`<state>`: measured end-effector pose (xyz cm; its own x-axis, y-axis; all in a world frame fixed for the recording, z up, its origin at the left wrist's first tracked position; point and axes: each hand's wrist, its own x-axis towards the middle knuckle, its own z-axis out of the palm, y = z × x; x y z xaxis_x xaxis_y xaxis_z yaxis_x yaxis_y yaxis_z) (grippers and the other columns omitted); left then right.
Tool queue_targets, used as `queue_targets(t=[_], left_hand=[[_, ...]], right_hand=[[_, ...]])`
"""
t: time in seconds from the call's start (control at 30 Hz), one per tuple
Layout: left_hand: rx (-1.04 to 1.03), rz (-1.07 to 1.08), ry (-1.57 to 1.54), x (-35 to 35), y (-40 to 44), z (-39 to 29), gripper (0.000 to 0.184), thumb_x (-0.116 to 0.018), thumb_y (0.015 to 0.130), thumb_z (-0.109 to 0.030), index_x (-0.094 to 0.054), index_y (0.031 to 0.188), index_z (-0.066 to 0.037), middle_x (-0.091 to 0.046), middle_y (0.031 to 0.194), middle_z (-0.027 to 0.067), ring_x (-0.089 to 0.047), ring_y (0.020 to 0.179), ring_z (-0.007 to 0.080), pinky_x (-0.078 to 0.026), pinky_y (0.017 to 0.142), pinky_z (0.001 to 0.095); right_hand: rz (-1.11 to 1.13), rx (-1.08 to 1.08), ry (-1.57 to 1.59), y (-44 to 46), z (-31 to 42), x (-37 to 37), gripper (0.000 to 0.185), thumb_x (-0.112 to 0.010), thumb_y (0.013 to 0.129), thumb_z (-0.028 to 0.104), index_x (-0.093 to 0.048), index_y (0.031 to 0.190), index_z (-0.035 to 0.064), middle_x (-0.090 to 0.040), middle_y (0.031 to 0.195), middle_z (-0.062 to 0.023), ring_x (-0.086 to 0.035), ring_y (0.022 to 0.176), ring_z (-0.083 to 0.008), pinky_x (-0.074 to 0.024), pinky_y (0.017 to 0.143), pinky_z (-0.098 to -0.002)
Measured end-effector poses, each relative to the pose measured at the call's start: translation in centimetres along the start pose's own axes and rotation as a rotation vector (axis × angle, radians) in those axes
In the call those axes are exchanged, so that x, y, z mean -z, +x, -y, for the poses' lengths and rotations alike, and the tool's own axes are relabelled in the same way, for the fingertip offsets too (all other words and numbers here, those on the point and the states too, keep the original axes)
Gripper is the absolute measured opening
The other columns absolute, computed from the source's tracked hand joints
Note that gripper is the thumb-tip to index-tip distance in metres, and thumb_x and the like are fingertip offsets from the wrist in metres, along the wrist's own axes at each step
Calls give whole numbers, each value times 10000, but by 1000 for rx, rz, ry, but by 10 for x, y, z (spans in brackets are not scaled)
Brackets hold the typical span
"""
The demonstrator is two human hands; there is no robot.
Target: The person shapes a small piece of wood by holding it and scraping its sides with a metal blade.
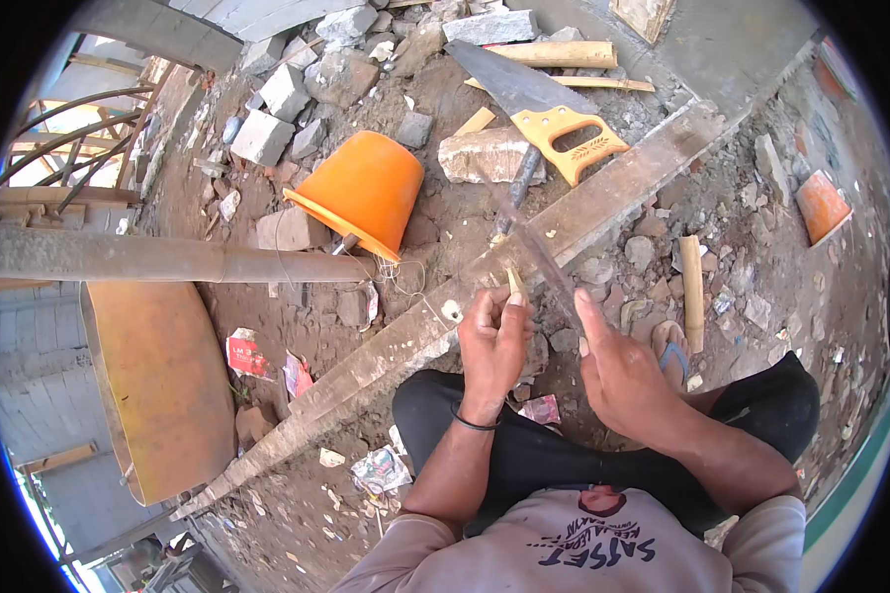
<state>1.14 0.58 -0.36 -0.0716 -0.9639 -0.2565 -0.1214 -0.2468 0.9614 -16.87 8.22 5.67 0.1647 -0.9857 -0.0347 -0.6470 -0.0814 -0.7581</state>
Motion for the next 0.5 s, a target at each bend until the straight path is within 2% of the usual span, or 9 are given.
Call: queue_targets(t=[0.03,0.1,0.13,0.2,0.33,0.4,0.43,0.5], left_hand=[[-7,4,-1,0,0,-1,200,-619,1050,-153,-657,1123,30,-733,887,113,-690,707,141,-569,641,287],[-2,10,-20,-1,0,-1,194,-616,1049,-148,-657,1118,28,-735,892,115,-691,707,144,-570,646,284],[-5,3,-26,-3,4,-1,194,-616,1049,-148,-657,1118,28,-735,892,115,-691,707,144,-570,646,284],[17,15,-16,1,0,1,203,-627,1059,-174,-643,1116,20,-725,876,77,-673,734,106,-561,653,269],[-5,25,-13,1,0,-1,189,-616,1053,-151,-658,1118,22,-738,896,119,-693,728,144,-572,648,285],[12,25,-28,0,1,0,185,-611,1055,-146,-657,1114,23,-737,895,116,-690,722,141,-572,649,285],[0,20,-36,-3,8,2,185,-611,1055,-146,-657,1114,23,-737,895,116,-690,722,141,-572,649,285],[28,14,-62,2,3,2,182,-608,1056,-143,-656,1108,25,-736,891,117,-689,711,142,-571,645,287]], right_hand=[[-7,2,-4,1,0,3,816,-554,935,-37,-173,1655,1,-656,934,-296,-660,839,-466,-511,771,-541],[277,-118,-55,5,0,11,814,-561,924,-48,-183,1644,-25,-658,946,-307,-660,825,-466,-511,767,-543],[281,-111,-62,9,1,14,814,-561,924,-48,-183,1644,-25,-658,946,-307,-660,825,-466,-511,767,-543],[-120,98,-30,8,10,11,822,-567,917,-53,-186,1645,-22,-657,946,-316,-661,826,-465,-510,767,-545],[-100,110,-96,4,1,7,820,-572,921,-52,-195,1647,-10,-660,962,-315,-662,836,-463,-510,787,-543],[352,-154,-93,11,1,14,806,-577,918,-64,-214,1636,-27,-662,979,-311,-664,836,-462,-517,788,-546],[348,-144,-105,16,-1,18,806,-577,918,-64,-214,1636,-27,-662,979,-311,-664,836,-462,-517,788,-546],[-93,82,-85,11,7,11,858,-630,895,-9,-238,1656,42,-631,868,-204,-633,665,-378,-513,620,-513]])
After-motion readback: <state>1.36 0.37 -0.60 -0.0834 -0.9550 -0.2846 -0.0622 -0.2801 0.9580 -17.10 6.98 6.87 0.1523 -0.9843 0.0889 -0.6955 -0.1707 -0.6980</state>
